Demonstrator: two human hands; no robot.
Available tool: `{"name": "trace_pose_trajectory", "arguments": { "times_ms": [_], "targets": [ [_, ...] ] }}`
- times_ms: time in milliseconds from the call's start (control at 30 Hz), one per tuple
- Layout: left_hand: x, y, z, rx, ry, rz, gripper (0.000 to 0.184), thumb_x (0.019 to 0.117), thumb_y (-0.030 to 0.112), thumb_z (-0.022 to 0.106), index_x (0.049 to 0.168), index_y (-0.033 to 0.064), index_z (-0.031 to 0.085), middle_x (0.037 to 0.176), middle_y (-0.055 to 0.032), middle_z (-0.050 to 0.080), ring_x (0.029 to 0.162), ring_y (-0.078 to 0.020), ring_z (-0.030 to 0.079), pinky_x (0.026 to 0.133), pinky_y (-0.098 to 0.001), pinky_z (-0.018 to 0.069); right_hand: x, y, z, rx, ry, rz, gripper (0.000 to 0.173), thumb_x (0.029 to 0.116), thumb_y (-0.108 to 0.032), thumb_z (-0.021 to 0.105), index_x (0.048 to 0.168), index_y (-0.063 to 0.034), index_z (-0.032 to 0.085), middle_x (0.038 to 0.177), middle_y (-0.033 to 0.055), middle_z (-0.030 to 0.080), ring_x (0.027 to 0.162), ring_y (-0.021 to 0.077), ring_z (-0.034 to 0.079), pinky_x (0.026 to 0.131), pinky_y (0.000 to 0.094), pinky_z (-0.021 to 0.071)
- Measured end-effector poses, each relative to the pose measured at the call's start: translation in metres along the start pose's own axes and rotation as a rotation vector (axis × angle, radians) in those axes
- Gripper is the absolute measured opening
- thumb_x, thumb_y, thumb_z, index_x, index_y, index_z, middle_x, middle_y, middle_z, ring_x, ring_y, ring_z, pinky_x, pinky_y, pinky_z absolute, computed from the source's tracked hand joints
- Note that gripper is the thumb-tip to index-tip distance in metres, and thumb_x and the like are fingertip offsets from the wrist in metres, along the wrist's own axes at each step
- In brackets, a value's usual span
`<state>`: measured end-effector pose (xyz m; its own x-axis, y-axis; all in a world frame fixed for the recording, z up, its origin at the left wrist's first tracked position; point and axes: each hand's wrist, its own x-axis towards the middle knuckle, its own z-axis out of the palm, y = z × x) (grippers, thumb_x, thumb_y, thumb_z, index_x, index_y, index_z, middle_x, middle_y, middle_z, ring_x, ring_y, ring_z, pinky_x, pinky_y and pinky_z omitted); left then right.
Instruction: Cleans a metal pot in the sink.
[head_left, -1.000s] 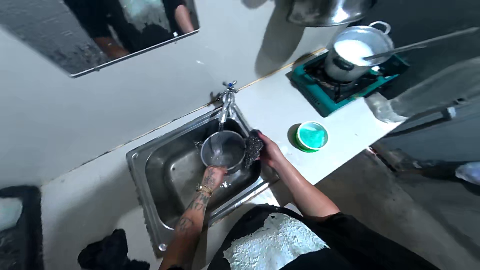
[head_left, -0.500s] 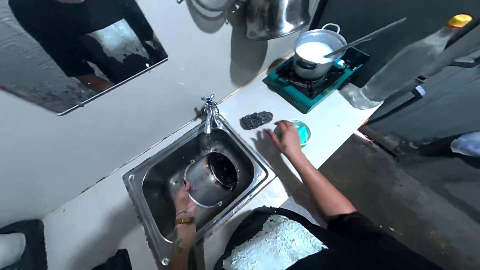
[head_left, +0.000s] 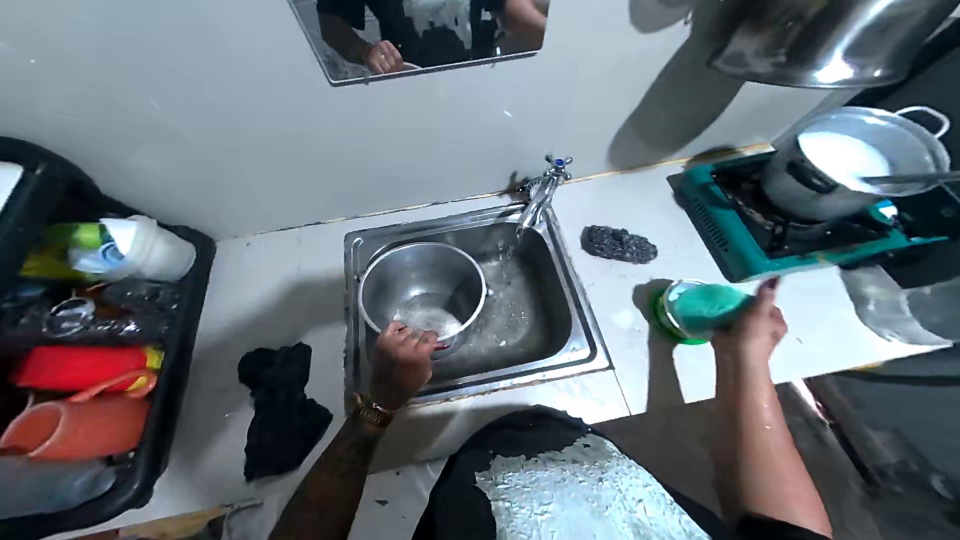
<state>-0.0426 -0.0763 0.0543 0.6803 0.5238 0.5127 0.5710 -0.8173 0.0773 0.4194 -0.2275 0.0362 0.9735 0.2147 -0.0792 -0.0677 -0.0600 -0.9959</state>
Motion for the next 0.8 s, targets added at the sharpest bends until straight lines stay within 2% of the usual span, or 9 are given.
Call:
{"name": "trace_pose_trajectory", "arguments": {
  "times_ms": [67,100,200,333,433,500,567,667,800],
  "targets": [
    [-0.006,-0.011,-0.012,0.006,-0.02,0.117,0.03,0.0942,0.01,0.047,0.075,0.0037,0.069,0.063,-0.0122,0.066,0.058,-0.0295,0.066,0.074,-0.048,0.0541,-0.015,-0.023,0.007,0.402,-0.152,0.206,0.044,0.1114,-0.042,0.034,0.135,-0.0081,0.048,0.109,0.003,0.065,0.096,0.0115,0.066,0.086,0.035,0.0581],
    [-0.007,-0.014,-0.018,-0.01,-0.036,0.153,0.03,0.096,0.01,0.047,0.076,0.0041,0.07,0.063,-0.0117,0.066,0.058,-0.0288,0.066,0.074,-0.0475,0.0539,-0.029,-0.03,0.015,0.47,-0.233,0.279,0.035,0.1114,-0.036,0.035,0.132,-0.0114,0.048,0.107,0.0012,0.066,0.095,0.0108,0.067,0.085,0.0341,0.0592],
    [-0.002,-0.022,-0.029,-0.083,-0.079,0.231,0.029,0.096,0.009,0.048,0.075,0.0038,0.069,0.063,-0.0117,0.066,0.058,-0.0279,0.065,0.069,-0.046,0.052,-0.082,-0.023,0.048,0.331,-0.408,0.522,0.024,0.1101,-0.021,0.04,0.13,-0.0099,0.049,0.1,0.0018,0.066,0.086,0.0101,0.068,0.075,0.031,0.0602],
    [0.013,-0.027,-0.033,-0.196,-0.225,0.2,0.033,0.0985,0.015,0.048,0.078,0.0016,0.071,0.068,-0.013,0.069,0.065,-0.0289,0.07,0.073,-0.0487,0.0545,-0.151,0.024,0.105,0.091,-0.57,0.706,0.033,0.1105,-0.019,0.041,0.139,-0.0026,0.043,0.105,0.0158,0.062,0.082,0.0235,0.067,0.067,0.042,0.0593],
    [0.027,-0.027,-0.042,-0.323,-0.398,-0.075,0.023,0.0948,0.003,0.052,0.089,-0.0069,0.072,0.081,-0.0224,0.071,0.079,-0.0401,0.072,0.079,-0.0582,0.0552,-0.18,0.055,0.131,0.084,-0.603,0.648,0.036,0.1103,-0.014,0.041,0.144,-0.0017,0.042,0.118,0.0189,0.06,0.095,0.0244,0.066,0.077,0.042,0.0585],
    [0.033,-0.034,-0.043,-0.38,-0.333,-0.282,0.019,0.0954,-0.001,0.053,0.089,-0.0093,0.069,0.076,-0.0229,0.066,0.074,-0.0391,0.068,0.069,-0.0577,0.0529,-0.182,0.065,0.138,0.112,-0.591,0.597,0.039,0.1108,-0.015,0.04,0.147,-0.0023,0.042,0.125,0.0202,0.059,0.102,0.0254,0.065,0.083,0.0428,0.0577],
    [0.032,-0.043,-0.042,-0.479,-0.222,-0.531,0.021,0.0999,-0.002,0.05,0.093,-0.0125,0.067,0.081,-0.0227,0.065,0.077,-0.0326,0.065,0.075,-0.0529,0.0524,-0.172,0.071,0.137,0.153,-0.569,0.623,0.04,0.1117,-0.019,0.038,0.149,-0.0044,0.04,0.127,0.0212,0.058,0.103,0.0277,0.065,0.083,0.0449,0.058],
    [0.029,-0.044,-0.028,-0.788,0.053,-1.026,0.02,0.105,0.006,0.05,0.094,-0.0003,0.065,0.073,0.0028,0.059,0.064,-0.0005,0.055,0.063,-0.0217,0.0507,-0.156,0.072,0.136,0.224,-0.572,0.756,0.04,0.1126,-0.025,0.035,0.15,-0.0093,0.036,0.119,0.0218,0.059,0.092,0.0324,0.066,0.068,0.0486,0.0586],
    [0.03,-0.036,-0.003,-1.074,0.313,-1.298,0.023,0.1092,0.015,0.043,0.096,0.0083,0.06,0.072,0.0074,0.058,0.062,0.0015,0.057,0.06,-0.0191,0.0516,-0.156,0.066,0.148,0.334,-0.607,0.884,0.041,0.1123,-0.028,0.035,0.149,-0.011,0.037,0.116,0.0209,0.062,0.091,0.032,0.068,0.07,0.0477,0.0597]
  ]
}}
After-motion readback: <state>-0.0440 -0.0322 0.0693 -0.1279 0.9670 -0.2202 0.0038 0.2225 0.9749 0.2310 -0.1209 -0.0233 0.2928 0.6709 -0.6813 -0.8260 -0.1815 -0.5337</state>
